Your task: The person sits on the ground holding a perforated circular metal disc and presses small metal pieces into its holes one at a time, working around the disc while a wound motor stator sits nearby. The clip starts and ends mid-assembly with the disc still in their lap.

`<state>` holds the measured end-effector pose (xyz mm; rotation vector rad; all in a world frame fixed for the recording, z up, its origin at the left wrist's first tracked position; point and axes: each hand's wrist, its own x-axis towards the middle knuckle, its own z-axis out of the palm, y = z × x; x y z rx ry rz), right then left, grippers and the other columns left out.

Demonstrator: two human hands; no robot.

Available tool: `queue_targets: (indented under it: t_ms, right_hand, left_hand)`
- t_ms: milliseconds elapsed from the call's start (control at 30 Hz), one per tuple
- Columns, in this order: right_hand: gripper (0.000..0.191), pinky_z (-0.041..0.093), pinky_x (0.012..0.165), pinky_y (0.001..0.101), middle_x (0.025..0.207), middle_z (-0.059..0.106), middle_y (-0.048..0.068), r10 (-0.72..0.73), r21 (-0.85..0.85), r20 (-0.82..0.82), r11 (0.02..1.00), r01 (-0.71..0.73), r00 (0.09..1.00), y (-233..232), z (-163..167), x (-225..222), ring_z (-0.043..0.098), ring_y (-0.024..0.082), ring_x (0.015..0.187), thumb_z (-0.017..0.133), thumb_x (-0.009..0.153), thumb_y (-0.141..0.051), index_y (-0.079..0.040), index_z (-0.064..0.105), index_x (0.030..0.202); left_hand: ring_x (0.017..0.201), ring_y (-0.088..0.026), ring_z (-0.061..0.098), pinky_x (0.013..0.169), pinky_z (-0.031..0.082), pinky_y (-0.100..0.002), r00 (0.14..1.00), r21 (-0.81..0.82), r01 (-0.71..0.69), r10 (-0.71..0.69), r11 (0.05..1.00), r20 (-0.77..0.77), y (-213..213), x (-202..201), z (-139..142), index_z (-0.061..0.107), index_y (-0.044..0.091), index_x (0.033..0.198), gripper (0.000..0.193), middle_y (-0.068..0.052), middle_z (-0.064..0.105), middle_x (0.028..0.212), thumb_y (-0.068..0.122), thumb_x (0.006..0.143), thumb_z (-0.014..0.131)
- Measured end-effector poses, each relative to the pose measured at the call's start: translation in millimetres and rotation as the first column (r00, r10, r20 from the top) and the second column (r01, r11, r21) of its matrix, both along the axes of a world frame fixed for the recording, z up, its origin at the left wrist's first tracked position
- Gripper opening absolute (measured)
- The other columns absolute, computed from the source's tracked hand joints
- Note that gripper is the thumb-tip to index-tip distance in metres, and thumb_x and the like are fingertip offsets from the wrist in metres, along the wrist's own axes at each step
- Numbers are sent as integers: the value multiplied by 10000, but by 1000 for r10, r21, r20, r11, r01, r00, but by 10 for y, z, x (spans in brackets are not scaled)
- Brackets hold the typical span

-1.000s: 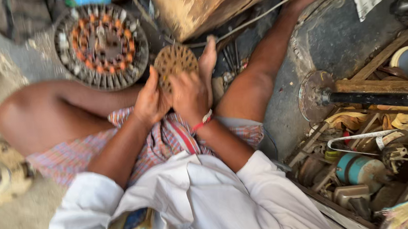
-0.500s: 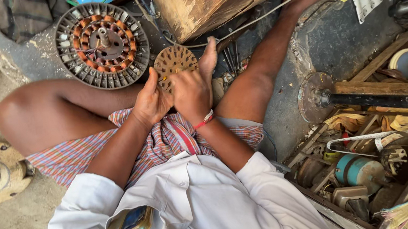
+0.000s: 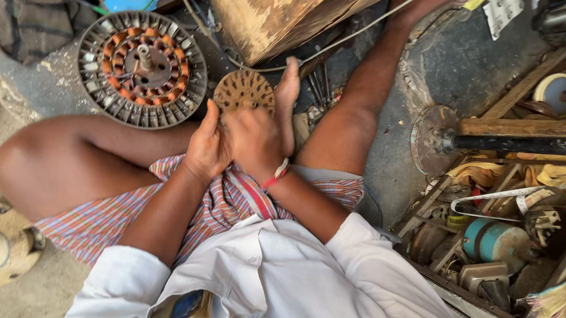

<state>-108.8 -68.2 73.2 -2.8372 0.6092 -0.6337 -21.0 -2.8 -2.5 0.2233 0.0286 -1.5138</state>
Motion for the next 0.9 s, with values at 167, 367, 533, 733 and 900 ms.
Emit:
queue_targets:
  t_ms: [167, 367, 533, 733, 900]
  right_hand:
    - [207, 519, 844, 425, 1003, 665, 76, -40, 40, -11, 998, 41, 999, 3, 67, 46, 641, 310, 946, 636, 899, -98, -91, 710, 1093]
    - [196, 511, 842, 422, 1006, 658, 77, -87, 13, -30, 996, 87, 996, -22, 47, 90, 629, 302, 954, 609, 916, -87, -91, 706, 1085]
    - [190, 510, 845, 433, 989, 658, 69, 53, 82, 12, 995, -54, 998, 30, 13, -5, 627, 289, 942, 611, 922, -99, -77, 705, 1085]
    - [176, 519, 862, 418, 1063, 682, 78, -10, 112, 29, 994, 7, 1000, -96, 3, -235, 628, 300, 969, 607, 951, -76, -63, 713, 1092]
    - [181, 508, 853, 447, 1032, 683, 77, 106, 49, 35, 993, -107, 994, -106, -40, -284, 629, 304, 933, 609, 914, -66, -75, 714, 1061]
  left_hand:
    - [1355, -282, 560, 1169, 440, -469, 1000, -16, 20, -20, 1000, -5, 24, 18, 56, 460, 41, 1505, 741, -147, 573, 1457, 623, 1051, 395]
    - [1362, -252, 548, 1182, 433, -467, 999, 50, -37, 35, 998, 36, -10, 12, 43, 455, 96, 1498, 699, -95, 565, 1469, 607, 1023, 412]
    - [1347, -277, 566, 1180, 432, -451, 1000, 3, 0, 0, 1000, 2, 7, 25, 4, 478, 29, 1504, 770, -150, 581, 1460, 642, 1042, 415]
    - [1356, -263, 557, 1145, 465, -505, 994, -31, -66, 68, 997, 81, 3, 66, 50, 421, 90, 1525, 710, -111, 552, 1486, 589, 1022, 460]
    - [1386, -283, 545, 1183, 443, -472, 993, 14, -86, 85, 996, 87, 5, 70, 86, 420, 80, 1540, 712, -127, 552, 1507, 581, 1036, 468]
